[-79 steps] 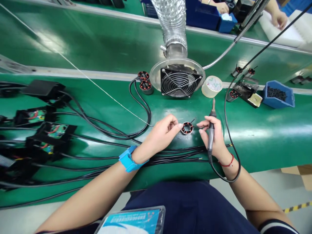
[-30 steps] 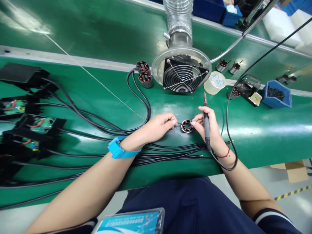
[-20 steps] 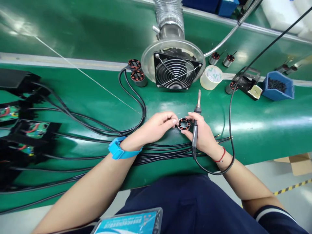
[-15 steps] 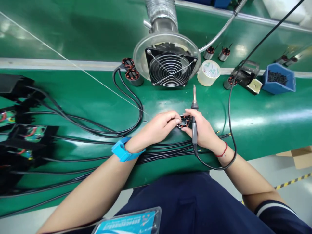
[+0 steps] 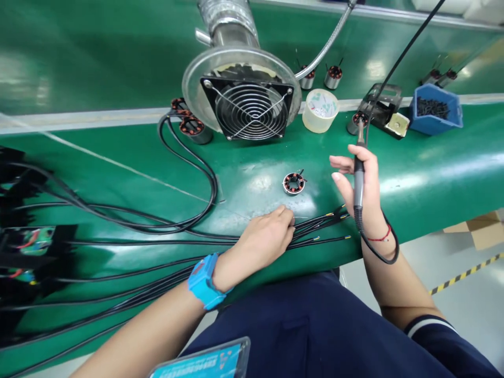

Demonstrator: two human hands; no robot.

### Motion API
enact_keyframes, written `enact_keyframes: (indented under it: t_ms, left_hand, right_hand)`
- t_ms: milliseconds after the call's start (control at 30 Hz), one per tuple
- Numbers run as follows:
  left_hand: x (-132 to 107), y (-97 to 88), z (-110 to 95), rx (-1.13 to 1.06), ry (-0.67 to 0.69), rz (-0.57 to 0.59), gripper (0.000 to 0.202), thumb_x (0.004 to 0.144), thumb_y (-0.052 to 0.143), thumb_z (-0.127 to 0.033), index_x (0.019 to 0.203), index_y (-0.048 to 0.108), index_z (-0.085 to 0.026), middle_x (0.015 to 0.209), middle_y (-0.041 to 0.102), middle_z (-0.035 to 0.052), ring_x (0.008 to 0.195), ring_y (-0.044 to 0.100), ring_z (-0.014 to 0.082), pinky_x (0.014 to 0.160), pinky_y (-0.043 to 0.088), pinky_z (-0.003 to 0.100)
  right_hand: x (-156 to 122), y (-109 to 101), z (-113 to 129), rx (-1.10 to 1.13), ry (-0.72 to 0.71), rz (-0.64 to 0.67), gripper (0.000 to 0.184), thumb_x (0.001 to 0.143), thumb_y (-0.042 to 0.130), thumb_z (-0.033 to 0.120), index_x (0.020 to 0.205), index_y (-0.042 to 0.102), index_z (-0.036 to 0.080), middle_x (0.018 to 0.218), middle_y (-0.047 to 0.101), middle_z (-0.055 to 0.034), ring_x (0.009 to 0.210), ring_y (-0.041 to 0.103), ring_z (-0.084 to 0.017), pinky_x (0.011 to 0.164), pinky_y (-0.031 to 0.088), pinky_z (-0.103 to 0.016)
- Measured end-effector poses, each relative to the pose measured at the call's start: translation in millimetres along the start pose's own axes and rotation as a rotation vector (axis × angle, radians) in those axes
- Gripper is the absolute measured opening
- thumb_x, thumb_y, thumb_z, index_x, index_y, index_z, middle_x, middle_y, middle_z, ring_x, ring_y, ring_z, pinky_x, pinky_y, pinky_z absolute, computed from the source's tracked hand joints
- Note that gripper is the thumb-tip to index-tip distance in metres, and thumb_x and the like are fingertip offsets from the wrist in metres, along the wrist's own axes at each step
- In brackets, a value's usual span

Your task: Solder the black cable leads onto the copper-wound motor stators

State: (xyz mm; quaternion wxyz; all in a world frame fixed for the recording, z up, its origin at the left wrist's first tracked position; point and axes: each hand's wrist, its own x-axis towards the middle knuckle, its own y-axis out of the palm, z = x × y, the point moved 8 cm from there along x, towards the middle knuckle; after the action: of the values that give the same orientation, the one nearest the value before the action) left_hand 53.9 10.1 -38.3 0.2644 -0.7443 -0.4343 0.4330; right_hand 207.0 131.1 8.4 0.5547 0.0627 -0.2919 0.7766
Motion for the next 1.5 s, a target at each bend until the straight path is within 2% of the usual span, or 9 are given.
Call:
enact_keyframes:
  t_ms: [133,267,433,733,867,1000,1100,1333,1500]
  left_hand:
    - [-6.3,-16.3,14.9,-0.371,-0.037,-0.080,0.017,0.097,0.047,-0.027,0.102,0.061,-0.018,0.083,0.066,0.0021,0.073,0.062,0.0198,0.070,0.046,0.033]
    - [-10.3,-26.6,24.4,-0.638,0.004,-0.145,0.031,0.094,0.050,-0.043,0.107,0.065,-0.020,0.079,0.062,-0.0003,0.067,0.057,0.0162,0.064,0.044,0.029]
    - [-8.2,-29.1,34.9,-0.715,-0.053,-0.238,0.027,0.087,0.057,-0.044,0.091,0.065,-0.019,0.069,0.053,-0.0026,0.063,0.049,0.0141,0.061,0.040,0.027]
    - [-4.3,-26.2,42.5,-0.827,-0.093,-0.262,0.022,0.081,0.065,-0.041,0.086,0.059,-0.020,0.063,0.046,-0.0052,0.059,0.042,0.0122,0.057,0.035,0.025]
    - [-6.1,-32.8,39.8,-0.783,0.003,-0.303,0.018,0.083,0.068,-0.035,0.086,0.061,-0.019,0.071,0.052,-0.0027,0.066,0.047,0.0127,0.063,0.040,0.025]
    - [-6.2,-39.7,26.0,-0.904,0.076,-0.271,0.032,0.095,0.056,-0.047,0.096,0.065,-0.017,0.081,0.060,0.0018,0.067,0.050,0.0133,0.061,0.042,0.026]
    - [-7.1,-48.2,10.4,-0.896,0.128,-0.256,0.041,0.103,0.042,-0.047,0.087,0.064,-0.017,0.075,0.057,0.0007,0.063,0.047,0.0125,0.059,0.040,0.026]
    - [-12.1,-58.8,-6.1,-0.770,0.142,-0.241,0.041,0.101,0.041,-0.040,0.069,0.054,-0.019,0.063,0.046,-0.0032,0.060,0.041,0.0122,0.062,0.036,0.028]
    - [-11.9,-56.1,-6.6,-0.878,0.150,-0.139,0.040,0.098,0.045,-0.038,0.068,0.063,-0.019,0.072,0.060,0.0003,0.070,0.053,0.0146,0.070,0.041,0.030]
  right_hand:
    - [-10.8,-13.9,13.5,0.034,0.058,-0.045,0.034,0.100,0.066,0.030,0.131,0.051,0.031,0.102,0.075,-0.0012,0.090,0.076,-0.018,0.085,0.064,-0.038]
    - [-23.0,2.5,28.1,0.161,0.128,0.065,0.039,0.098,0.065,0.021,0.132,0.051,0.031,0.100,0.073,0.0006,0.084,0.075,-0.015,0.077,0.064,-0.033]
    - [-27.1,20.9,40.4,0.352,0.174,0.050,0.048,0.093,0.066,0.013,0.133,0.049,0.031,0.100,0.070,0.0021,0.087,0.073,-0.012,0.082,0.062,-0.030]
    - [-25.6,31.0,34.1,0.523,0.244,-0.059,0.046,0.090,0.068,0.013,0.128,0.049,0.031,0.094,0.072,0.0047,0.083,0.070,-0.010,0.076,0.057,-0.026]
    - [-24.8,41.1,21.1,0.684,0.432,-0.045,0.045,0.081,0.069,0.019,0.121,0.049,0.028,0.083,0.070,0.0064,0.077,0.068,-0.011,0.068,0.055,-0.024]
    - [-28.2,60.7,22.0,0.870,0.597,0.096,0.046,0.078,0.072,0.021,0.117,0.049,0.026,0.079,0.070,0.0067,0.069,0.065,-0.010,0.061,0.054,-0.022]
    - [-28.6,68.0,30.4,0.876,0.555,0.167,0.048,0.081,0.074,0.021,0.121,0.048,0.027,0.083,0.070,0.0073,0.066,0.065,-0.008,0.056,0.052,-0.019]
    - [-23.5,62.8,48.9,0.666,0.354,0.199,0.052,0.089,0.072,0.019,0.130,0.041,0.030,0.091,0.068,0.0059,0.067,0.068,-0.009,0.059,0.057,-0.022]
    - [-21.8,61.0,63.3,0.634,0.235,0.233,0.049,0.095,0.067,0.020,0.133,0.039,0.031,0.092,0.065,0.0053,0.066,0.069,-0.010,0.063,0.061,-0.026]
